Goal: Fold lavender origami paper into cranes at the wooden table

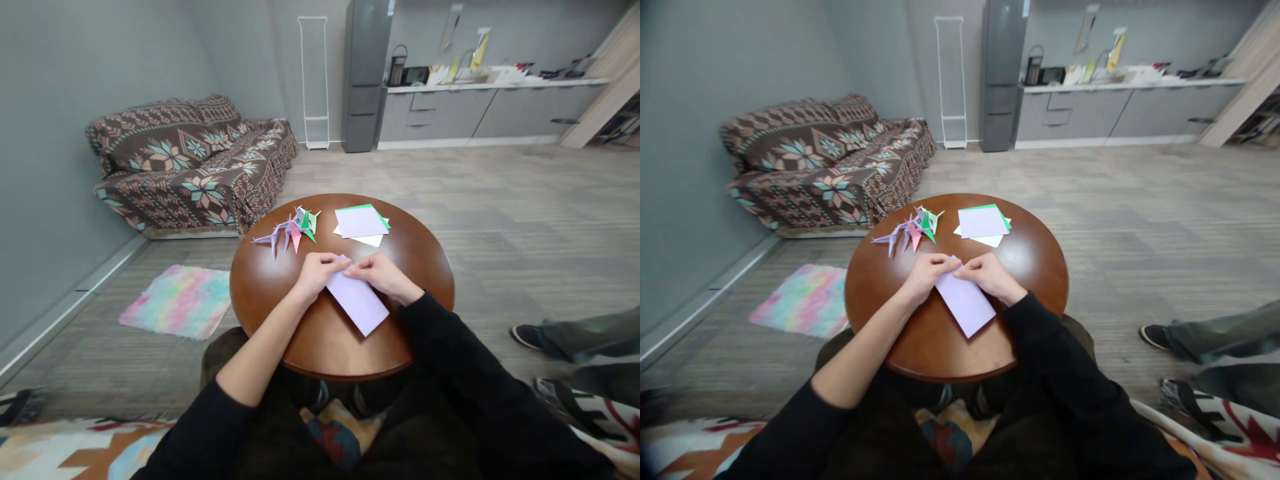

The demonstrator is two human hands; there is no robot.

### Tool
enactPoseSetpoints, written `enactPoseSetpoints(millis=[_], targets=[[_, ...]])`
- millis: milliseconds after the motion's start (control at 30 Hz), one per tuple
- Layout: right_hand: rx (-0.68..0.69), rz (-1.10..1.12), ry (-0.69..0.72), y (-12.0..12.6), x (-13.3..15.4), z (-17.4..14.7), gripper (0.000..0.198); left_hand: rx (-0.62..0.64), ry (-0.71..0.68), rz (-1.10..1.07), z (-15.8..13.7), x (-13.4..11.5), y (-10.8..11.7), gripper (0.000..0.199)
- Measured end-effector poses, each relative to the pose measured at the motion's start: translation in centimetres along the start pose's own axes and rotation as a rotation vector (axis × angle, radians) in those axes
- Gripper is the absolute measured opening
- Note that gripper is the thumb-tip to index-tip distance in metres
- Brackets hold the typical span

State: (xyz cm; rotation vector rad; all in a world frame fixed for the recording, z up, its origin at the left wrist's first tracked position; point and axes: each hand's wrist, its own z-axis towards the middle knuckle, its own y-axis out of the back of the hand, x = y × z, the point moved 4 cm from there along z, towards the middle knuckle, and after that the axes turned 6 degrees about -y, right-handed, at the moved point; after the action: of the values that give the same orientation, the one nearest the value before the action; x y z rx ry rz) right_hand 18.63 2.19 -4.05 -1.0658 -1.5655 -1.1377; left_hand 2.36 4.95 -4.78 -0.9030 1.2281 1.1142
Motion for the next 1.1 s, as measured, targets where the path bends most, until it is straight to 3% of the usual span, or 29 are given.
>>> enactPoseSetpoints(millis=[133,333,400,433,500,567,767,1100], targets=[[-0.024,-0.098,-0.011,1.1,-0.3,-0.4,0.034,-0.131,-0.035,0.112,0.6,0.8,1.2,0.039],[-0.092,-0.27,0.024,2.3,-1.5,0.0,0.021,-0.223,-0.198,0.453,0.1,-0.1,1.9,0.016],[-0.094,-0.328,0.023,2.1,-1.5,0.5,0.021,-0.125,-0.345,0.699,-0.6,-0.9,1.3,0.023],[-0.093,-0.356,0.019,1.9,-1.5,0.8,0.022,0.007,-0.425,0.845,-1.1,-1.0,0.5,0.021],[-0.093,-0.411,0.012,1.8,-1.2,1.1,0.023,0.228,-0.497,0.954,-2.0,-0.9,-0.5,0.013],[-0.109,-0.467,0.014,1.9,-0.8,1.2,0.023,0.323,-0.51,0.989,-2.6,-0.6,-1.0,0.012],[-0.183,-0.609,0.016,3.3,-0.3,-0.4,0.021,0.3,-0.471,1.122,-3.2,-0.4,-1.6,0.027],[-0.137,-0.694,-0.031,3.6,-1.0,-0.6,0.016,0.282,-0.395,1.234,-4.1,-1.0,-2.5,0.048]])
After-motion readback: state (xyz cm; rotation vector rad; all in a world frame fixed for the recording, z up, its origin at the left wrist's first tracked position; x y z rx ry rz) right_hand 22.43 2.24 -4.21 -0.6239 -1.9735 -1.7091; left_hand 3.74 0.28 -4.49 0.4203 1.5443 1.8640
